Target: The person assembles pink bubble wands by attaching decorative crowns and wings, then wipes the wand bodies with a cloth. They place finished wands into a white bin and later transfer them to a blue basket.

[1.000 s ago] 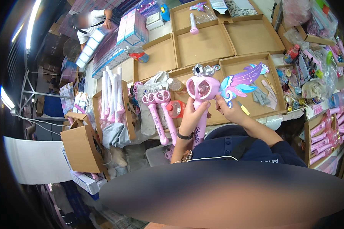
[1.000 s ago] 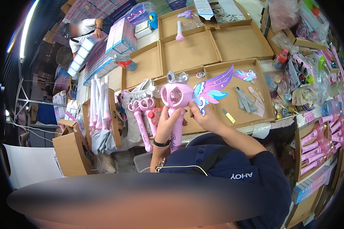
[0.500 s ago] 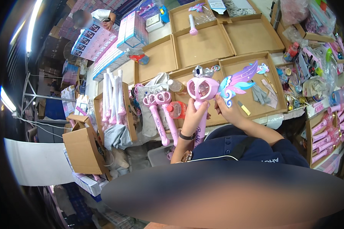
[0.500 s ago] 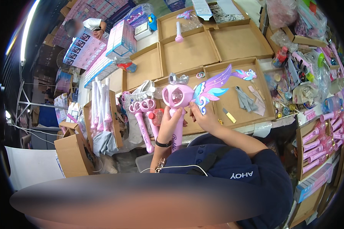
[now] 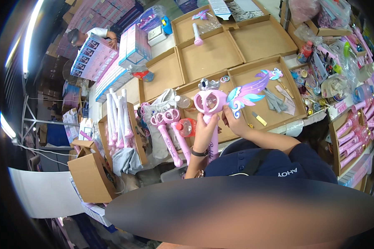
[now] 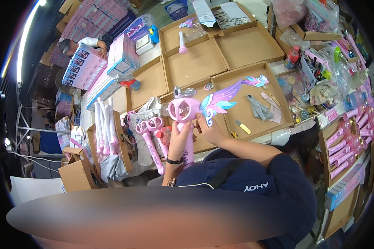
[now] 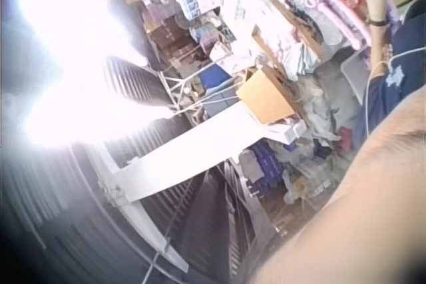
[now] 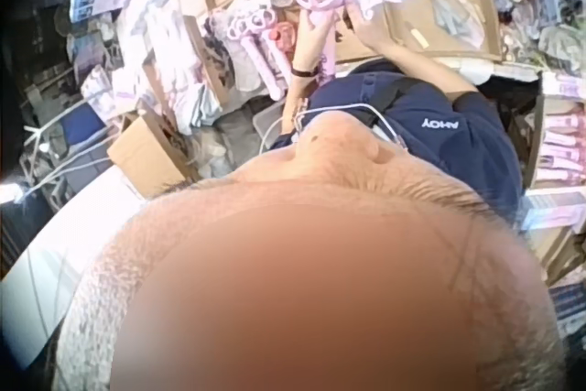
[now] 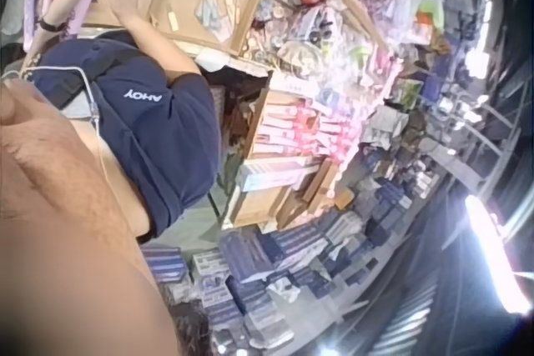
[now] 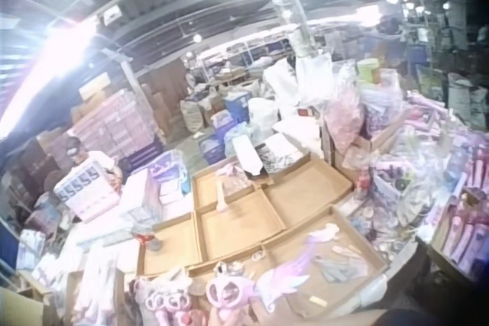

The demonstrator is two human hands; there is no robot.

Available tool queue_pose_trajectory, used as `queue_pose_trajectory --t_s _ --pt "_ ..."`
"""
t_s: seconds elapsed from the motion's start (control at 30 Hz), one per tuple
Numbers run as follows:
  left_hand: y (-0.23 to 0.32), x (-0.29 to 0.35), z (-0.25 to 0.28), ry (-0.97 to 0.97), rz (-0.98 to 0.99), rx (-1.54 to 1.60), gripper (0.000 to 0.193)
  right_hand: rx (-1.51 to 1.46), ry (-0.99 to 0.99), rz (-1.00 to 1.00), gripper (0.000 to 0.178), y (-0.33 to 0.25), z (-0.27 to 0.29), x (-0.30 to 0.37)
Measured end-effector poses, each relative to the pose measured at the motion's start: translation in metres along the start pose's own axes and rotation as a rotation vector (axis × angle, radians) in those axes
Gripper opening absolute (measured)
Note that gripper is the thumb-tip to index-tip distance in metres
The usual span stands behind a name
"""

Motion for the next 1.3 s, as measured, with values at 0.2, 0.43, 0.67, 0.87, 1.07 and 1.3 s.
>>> queue_pose_trajectory --t_s 0.2,0.43,0.67,0.87,1.07,1.3 --pt "0.002 0.002 0.017 0.040 0.132 0.054 0.033 0.052 -0.340 -0.277 0.038 -0.011 0.043 -0.006" --pt "0.025 -0.016 0.049 -0.011 -0.060 0.400 0.043 0.132 -0.035 -0.466 0.041 0.048 0.123 -0.031" --pt "0.062 -0.031 0.051 0.130 -0.378 0.672 0.051 0.265 -0.383 -0.300 0.042 0.063 0.085 0.001" --pt "0.068 -0.026 0.022 0.255 -0.482 0.658 0.039 -0.039 -0.683 -0.089 0.050 -0.001 0.030 0.021" --pt "0.052 -0.010 0.003 -0.076 -0.292 0.684 0.043 0.190 -0.499 -0.039 0.042 -0.012 0.021 0.035" --pt "0.036 -0.013 0.000 -0.241 -0.154 0.617 0.045 0.260 -0.492 -0.112 0.044 -0.007 0.035 0.036"
Point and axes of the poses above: each hand's wrist, its own x-axis away from the middle knuckle, its own z-axis out of the back of the hand, y = z × x, the point moved 1 cm from there along -x, towards the middle knuckle, and after that the axes turned 9 degrees about z, right-handed, at the moved point
